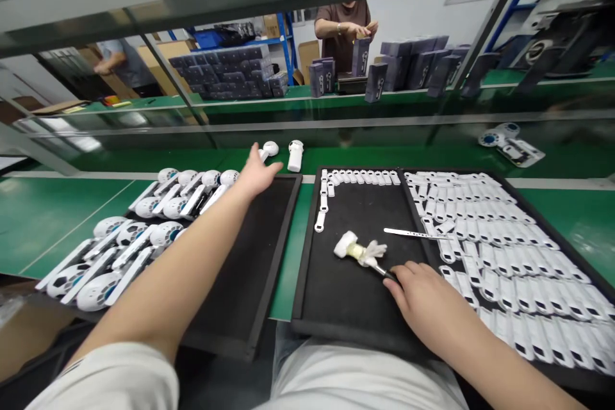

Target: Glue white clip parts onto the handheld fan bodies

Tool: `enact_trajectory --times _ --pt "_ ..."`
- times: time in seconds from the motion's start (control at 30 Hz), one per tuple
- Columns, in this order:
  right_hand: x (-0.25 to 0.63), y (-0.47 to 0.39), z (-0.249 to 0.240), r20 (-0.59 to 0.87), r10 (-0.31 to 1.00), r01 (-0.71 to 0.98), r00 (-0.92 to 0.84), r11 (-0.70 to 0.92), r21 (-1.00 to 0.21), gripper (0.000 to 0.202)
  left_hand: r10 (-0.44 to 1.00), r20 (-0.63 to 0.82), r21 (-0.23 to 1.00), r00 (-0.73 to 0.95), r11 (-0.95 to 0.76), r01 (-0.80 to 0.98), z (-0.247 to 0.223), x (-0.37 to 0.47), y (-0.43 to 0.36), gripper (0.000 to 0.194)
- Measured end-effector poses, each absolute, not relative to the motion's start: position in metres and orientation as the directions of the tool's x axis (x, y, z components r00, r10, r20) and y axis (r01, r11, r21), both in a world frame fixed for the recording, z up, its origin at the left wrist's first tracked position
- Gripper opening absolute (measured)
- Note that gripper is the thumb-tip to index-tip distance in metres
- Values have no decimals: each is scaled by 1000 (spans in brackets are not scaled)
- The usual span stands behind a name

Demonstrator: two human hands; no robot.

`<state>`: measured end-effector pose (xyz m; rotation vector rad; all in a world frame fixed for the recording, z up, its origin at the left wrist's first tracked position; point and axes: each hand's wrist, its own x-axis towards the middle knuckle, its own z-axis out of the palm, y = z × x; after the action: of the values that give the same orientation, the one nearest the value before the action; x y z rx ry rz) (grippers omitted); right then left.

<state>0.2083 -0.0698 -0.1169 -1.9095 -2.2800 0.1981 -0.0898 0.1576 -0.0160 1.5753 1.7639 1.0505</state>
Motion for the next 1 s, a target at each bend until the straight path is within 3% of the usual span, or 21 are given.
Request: enact_trajectory --times 0.13,0.2,0.27,0.37,0.5,0.57,0.67,0.73,0.8,0.87,0.93,1.0 --pt "216 -42 -91 -31 983 930 -184 164 -328 32 958 155 609 -242 101 787 -25 -176 101 84" --pt "208 -12 -84 46 960 898 -278 277 -341 25 948 101 152 -302 285 946 -46 -218 61 76" --pt "190 24 -85 111 891 827 -440 451 -336 28 915 72 -109 -396 402 909 -70 -251 24 76" --pt "154 72 -94 95 746 683 -660 647 -339 47 914 158 -238 -373 402 884 -95 -273 -17 65" --pt "127 100 -99 57 643 596 -763 736 -322 40 949 254 -299 -187 261 918 -106 -266 -47 54" --pt "127 102 -98 43 649 603 -759 727 -329 32 967 185 -258 -175 220 941 -105 -264 -53 57" --pt "131 101 -97 19 682 615 -731 670 -415 27 969 68 -93 -239 245 965 -98 -273 -53 69" --pt "131 100 -98 17 736 625 -677 586 -516 25 942 -9 84 -336 335 938 -89 -281 -47 72" --pt "128 97 -99 36 819 621 -573 463 -632 22 915 -101 335 -391 401 853 -79 -281 -42 61" --pt "125 89 -99 40 903 575 -427 306 -759 23 896 -172 657 -409 414 630 -71 -266 -41 50" --pt "125 79 -99 -13 957 463 -289 128 -877 25 866 -249 905 -434 368 214 -67 -238 -43 50" --pt "127 65 -98 -108 972 308 -207 -40 -951 25 861 -342 938 -376 293 -184 -67 -202 -46 60"
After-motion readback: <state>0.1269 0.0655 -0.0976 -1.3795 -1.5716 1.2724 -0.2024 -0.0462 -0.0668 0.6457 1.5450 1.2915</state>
